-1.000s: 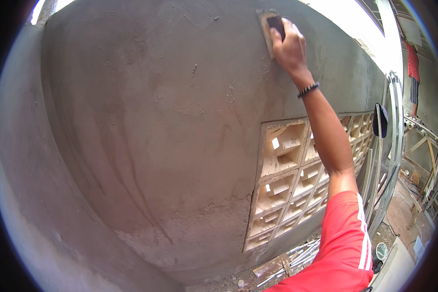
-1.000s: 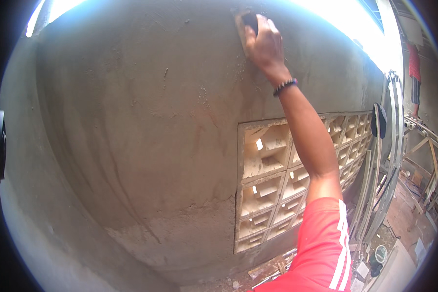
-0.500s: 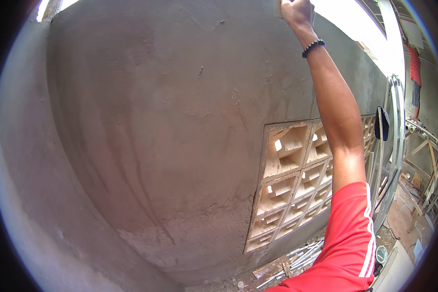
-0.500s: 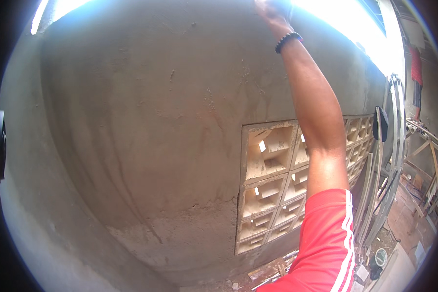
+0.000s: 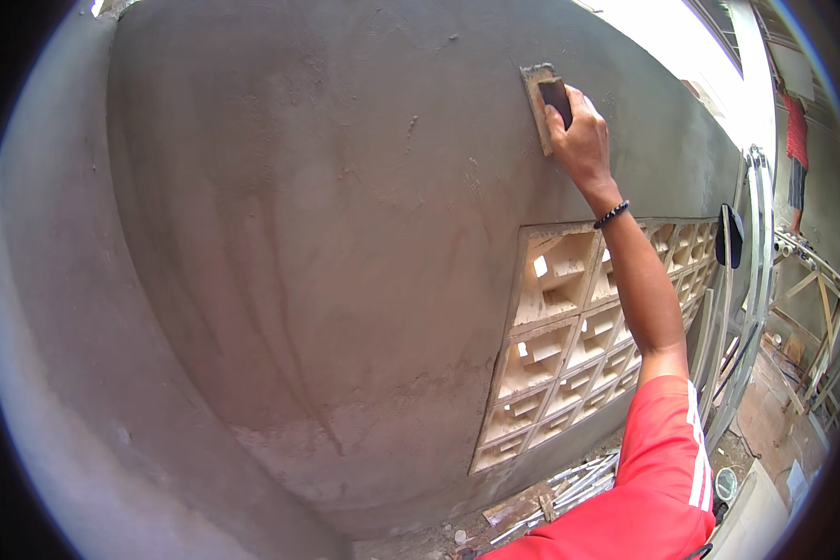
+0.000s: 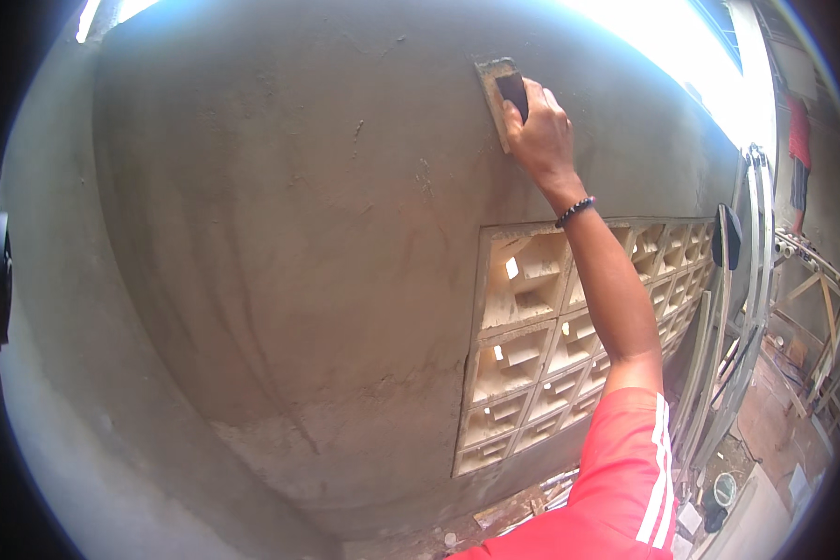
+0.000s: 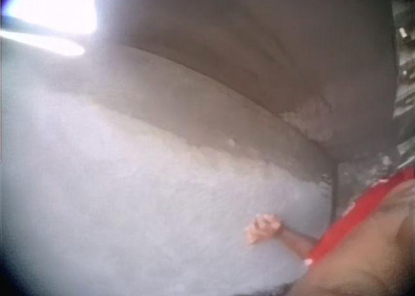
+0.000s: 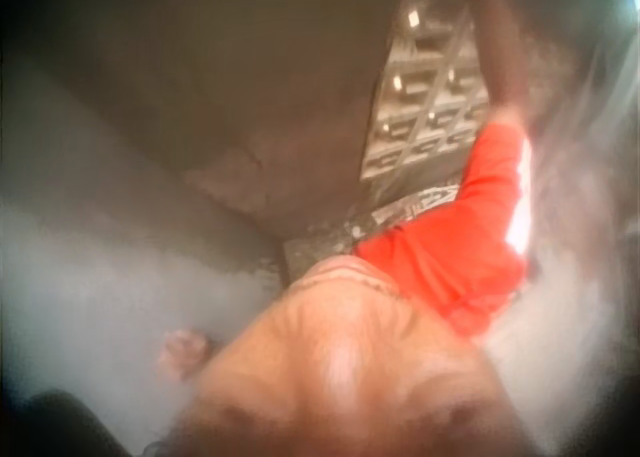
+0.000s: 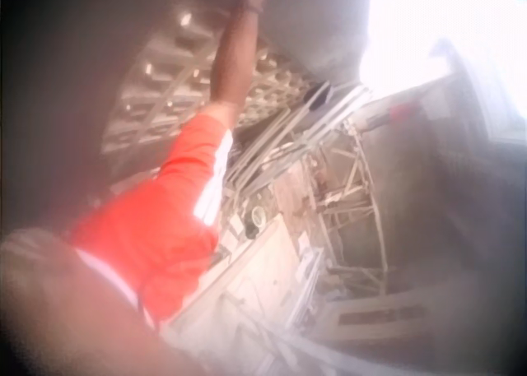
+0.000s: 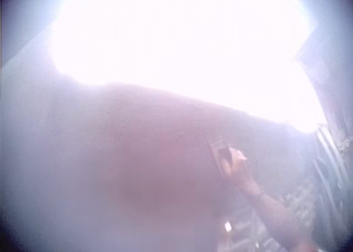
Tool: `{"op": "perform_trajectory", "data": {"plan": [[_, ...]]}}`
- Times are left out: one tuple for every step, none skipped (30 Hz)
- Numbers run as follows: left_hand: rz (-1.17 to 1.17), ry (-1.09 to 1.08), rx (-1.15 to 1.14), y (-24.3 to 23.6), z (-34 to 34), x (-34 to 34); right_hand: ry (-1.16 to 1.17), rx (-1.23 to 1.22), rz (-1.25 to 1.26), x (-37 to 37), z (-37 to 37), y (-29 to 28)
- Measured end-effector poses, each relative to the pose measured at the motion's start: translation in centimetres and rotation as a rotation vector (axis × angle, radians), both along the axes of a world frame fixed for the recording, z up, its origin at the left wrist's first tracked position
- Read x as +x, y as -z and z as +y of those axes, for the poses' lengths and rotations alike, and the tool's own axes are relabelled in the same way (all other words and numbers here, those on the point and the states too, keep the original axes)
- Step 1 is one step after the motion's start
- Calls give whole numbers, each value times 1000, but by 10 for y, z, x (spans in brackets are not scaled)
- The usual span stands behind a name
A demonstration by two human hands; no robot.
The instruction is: The person repeatedly scoops plaster from a bucket with a trowel and applies it to a wall, smoothing the surface. The person also uses a brush to apply a liquid to the wall and continues to smooth the plaster with the trowel.
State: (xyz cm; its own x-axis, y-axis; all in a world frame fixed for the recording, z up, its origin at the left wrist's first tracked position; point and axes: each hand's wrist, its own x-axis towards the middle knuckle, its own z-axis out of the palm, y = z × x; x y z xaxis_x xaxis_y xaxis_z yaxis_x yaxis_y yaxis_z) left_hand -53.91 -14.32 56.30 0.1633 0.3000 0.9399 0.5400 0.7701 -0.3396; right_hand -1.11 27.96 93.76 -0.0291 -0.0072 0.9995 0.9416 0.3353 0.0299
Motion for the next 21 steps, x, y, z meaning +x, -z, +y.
{"op": "perform_trajectory", "data": {"plan": [[-3,-21,-16,1,-3,1,21,-3,10,9,4,17],[0,5,-8,0,-4,1,41,-4,18,22,9,32],[-1,38,-1,-1,-3,1,100,43,97,41,18,47],[-5,72,7,-2,-2,1,160,92,172,63,25,57],[-28,96,4,-1,1,2,134,51,376,89,27,51],[-42,120,-1,-3,5,1,106,11,585,106,28,39],[-55,135,-8,-5,5,2,90,27,639,109,27,21],[-56,133,-3,-7,6,2,71,47,693,110,22,-5],[-48,140,5,-7,7,0,53,93,671,109,21,-34],[-35,136,3,-7,8,0,35,129,649,97,20,-52],[-32,114,-11,-7,4,3,-69,63,612,54,14,-59],[-25,115,-13,-8,6,1,-14,138,517,38,18,-68],[-23,104,-17,-9,4,3,-23,133,361,13,16,-60],[-19,89,-23,-9,1,4,-48,183,169,-6,19,-39],[-17,80,-35,-10,-2,6,-75,229,-21,-19,18,-9],[-18,60,-46,-10,-8,8,-121,74,-102,-25,11,27],[-21,52,-45,-10,-10,9,-160,-74,-185,-22,6,54],[-20,57,-36,-9,-8,9,-115,-11,-126,-3,8,67],[-21,67,-24,-9,-4,9,-66,54,-67,24,12,76],[-27,70,-17,-9,3,8,45,165,82,63,18,68],[-26,73,-13,-11,10,8,157,274,236,94,26,52]]}}
